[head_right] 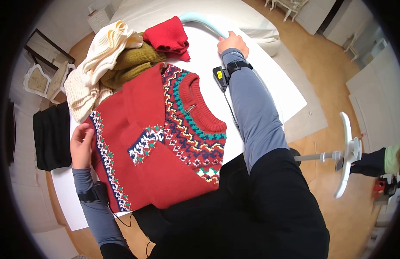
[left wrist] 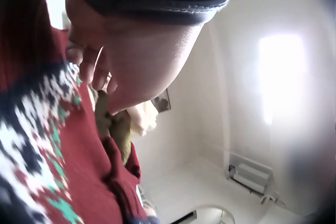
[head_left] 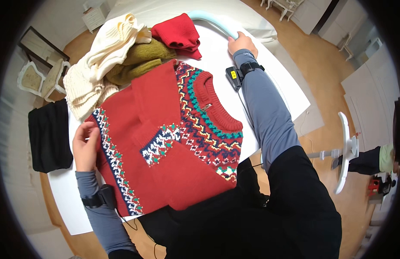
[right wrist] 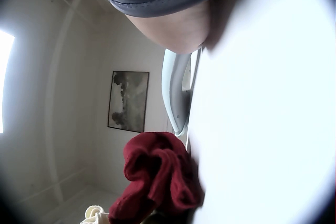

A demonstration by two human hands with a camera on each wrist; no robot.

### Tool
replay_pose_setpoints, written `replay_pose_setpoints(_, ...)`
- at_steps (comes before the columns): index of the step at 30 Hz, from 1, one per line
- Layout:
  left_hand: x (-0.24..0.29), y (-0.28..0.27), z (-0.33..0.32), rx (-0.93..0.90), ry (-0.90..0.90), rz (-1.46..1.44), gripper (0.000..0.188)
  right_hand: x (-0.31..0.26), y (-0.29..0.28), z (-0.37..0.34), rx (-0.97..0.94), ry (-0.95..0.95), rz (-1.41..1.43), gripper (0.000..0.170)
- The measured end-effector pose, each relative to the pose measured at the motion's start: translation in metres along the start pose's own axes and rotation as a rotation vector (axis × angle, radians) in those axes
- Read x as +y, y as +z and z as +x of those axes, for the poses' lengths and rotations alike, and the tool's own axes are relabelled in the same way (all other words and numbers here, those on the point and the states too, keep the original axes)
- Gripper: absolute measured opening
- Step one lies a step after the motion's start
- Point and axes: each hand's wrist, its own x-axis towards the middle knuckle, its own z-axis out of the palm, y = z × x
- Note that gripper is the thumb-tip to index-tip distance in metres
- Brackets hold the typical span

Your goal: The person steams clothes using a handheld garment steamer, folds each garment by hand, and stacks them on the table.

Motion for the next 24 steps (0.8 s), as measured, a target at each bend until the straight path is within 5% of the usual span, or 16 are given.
replay_pose_setpoints(6, -0.058, -0.019, 0.014, 0.196, -0.007, -0.063, 0.023, 0.003, -0.005, -0.001, 0.167, 0.073, 0.258, 0.053)
replay_pose_setpoints(10, -0.052, -0.018, 0.012, 0.194, -0.001, 0.028, 0.027, 0.009, 0.002, 0.002, 0.431, 0.068, 0.41, 0.051)
replay_pose_setpoints(17, -0.049, -0.017, 0.01, 0.18, -0.052, -0.022, 0.032, 0.019, -0.014, -0.001, 0.788, -0.219, 0.725, 0.041)
replay_pose_setpoints(24, -0.046, -0.014, 0.008, 0.156, -0.072, -0.067, 0.043, 0.003, -0.056, -0.056, 0.447, -0.591, 1.104, 0.037)
